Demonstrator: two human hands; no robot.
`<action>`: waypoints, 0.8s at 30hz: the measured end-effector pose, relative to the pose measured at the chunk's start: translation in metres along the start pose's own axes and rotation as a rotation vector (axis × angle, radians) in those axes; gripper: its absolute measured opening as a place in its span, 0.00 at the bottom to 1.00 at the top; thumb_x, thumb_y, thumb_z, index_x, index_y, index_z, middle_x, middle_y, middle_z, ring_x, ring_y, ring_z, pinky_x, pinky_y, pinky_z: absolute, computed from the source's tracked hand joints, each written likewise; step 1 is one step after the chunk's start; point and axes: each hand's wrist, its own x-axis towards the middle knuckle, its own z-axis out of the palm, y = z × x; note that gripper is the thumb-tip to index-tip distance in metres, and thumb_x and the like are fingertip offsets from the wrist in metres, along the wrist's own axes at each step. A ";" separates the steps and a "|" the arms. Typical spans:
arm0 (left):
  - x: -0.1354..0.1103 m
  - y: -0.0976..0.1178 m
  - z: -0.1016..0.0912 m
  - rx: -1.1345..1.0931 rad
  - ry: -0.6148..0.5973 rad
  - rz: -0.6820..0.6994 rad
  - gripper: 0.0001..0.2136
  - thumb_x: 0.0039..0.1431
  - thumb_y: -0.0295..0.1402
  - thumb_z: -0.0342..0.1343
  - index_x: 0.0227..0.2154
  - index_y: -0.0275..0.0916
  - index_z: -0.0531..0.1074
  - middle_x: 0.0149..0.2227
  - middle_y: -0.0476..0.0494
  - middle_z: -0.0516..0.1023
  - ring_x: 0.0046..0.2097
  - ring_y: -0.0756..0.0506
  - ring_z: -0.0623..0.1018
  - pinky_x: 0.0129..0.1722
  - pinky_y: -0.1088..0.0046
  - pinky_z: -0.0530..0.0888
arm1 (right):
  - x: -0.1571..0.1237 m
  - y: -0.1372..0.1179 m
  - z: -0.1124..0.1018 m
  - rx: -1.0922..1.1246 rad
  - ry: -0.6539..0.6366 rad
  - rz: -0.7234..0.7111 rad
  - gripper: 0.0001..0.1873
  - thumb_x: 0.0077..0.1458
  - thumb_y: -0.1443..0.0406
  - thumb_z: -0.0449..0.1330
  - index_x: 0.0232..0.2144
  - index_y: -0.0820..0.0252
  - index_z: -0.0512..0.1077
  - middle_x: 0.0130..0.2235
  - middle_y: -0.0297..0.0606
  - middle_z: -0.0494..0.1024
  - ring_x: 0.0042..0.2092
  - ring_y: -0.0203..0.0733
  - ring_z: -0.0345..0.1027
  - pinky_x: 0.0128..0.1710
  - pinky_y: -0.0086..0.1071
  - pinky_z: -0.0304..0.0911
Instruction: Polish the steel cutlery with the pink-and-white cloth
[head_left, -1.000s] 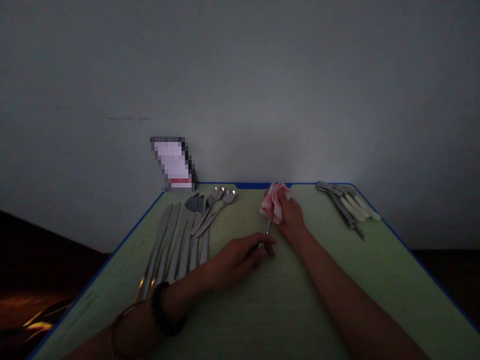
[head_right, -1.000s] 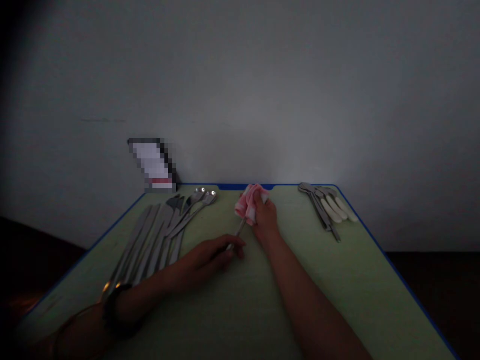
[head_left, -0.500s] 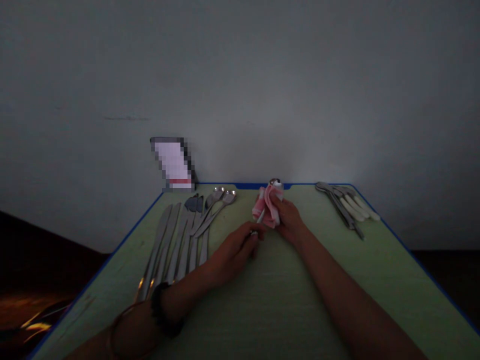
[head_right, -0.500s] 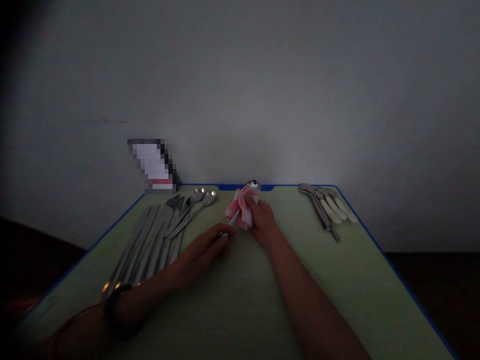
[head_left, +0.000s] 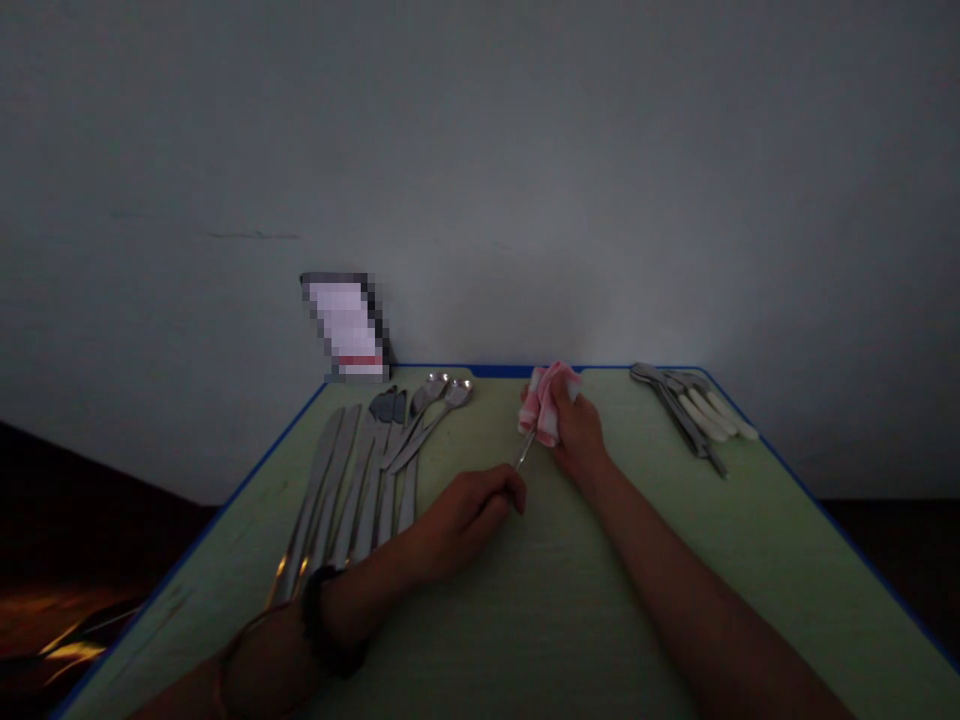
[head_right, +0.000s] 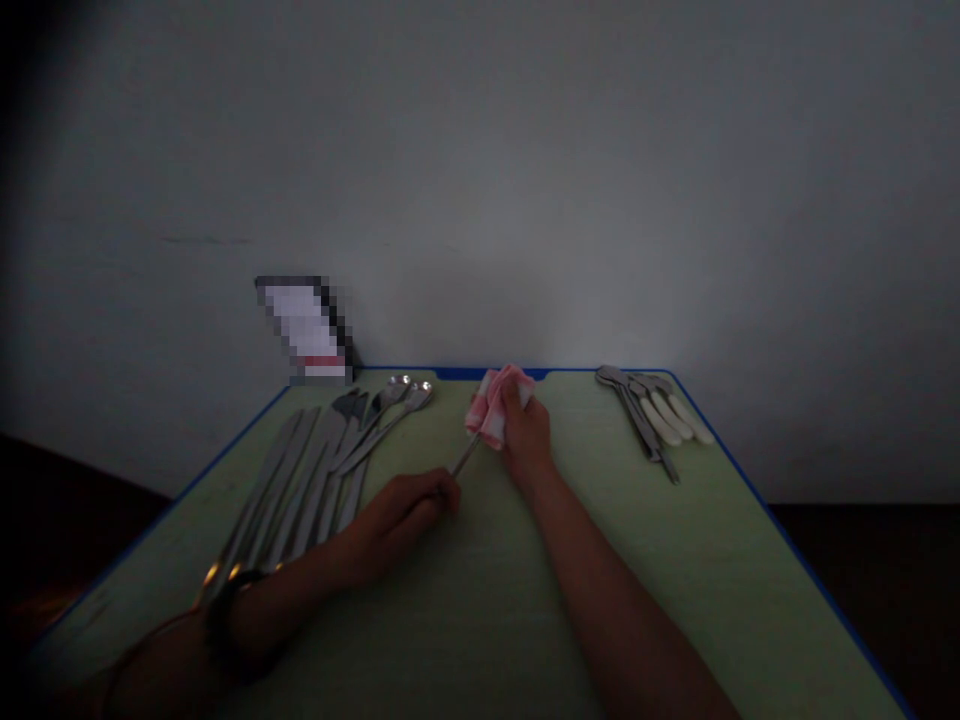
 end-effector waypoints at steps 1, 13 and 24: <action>0.000 0.001 0.000 -0.005 -0.001 -0.019 0.09 0.57 0.25 0.40 0.29 0.37 0.65 0.28 0.51 0.68 0.31 0.51 0.69 0.34 0.77 0.65 | 0.000 0.001 0.000 -0.051 0.007 0.001 0.21 0.47 0.50 0.58 0.30 0.63 0.73 0.25 0.39 0.78 0.22 0.36 0.67 0.18 0.28 0.58; 0.007 0.002 0.003 0.019 0.070 -0.132 0.09 0.63 0.31 0.38 0.36 0.38 0.63 0.32 0.49 0.69 0.34 0.49 0.69 0.36 0.74 0.66 | -0.010 -0.003 0.009 -0.095 -0.071 0.189 0.20 0.44 0.51 0.60 0.25 0.64 0.73 0.26 0.41 0.78 0.25 0.38 0.69 0.23 0.29 0.61; 0.007 -0.001 0.002 0.070 -0.069 -0.079 0.10 0.59 0.27 0.39 0.31 0.37 0.66 0.26 0.52 0.66 0.28 0.51 0.67 0.31 0.77 0.63 | 0.005 0.009 0.005 0.251 0.104 0.094 0.14 0.45 0.56 0.61 0.30 0.60 0.70 0.28 0.33 0.76 0.27 0.34 0.68 0.24 0.28 0.64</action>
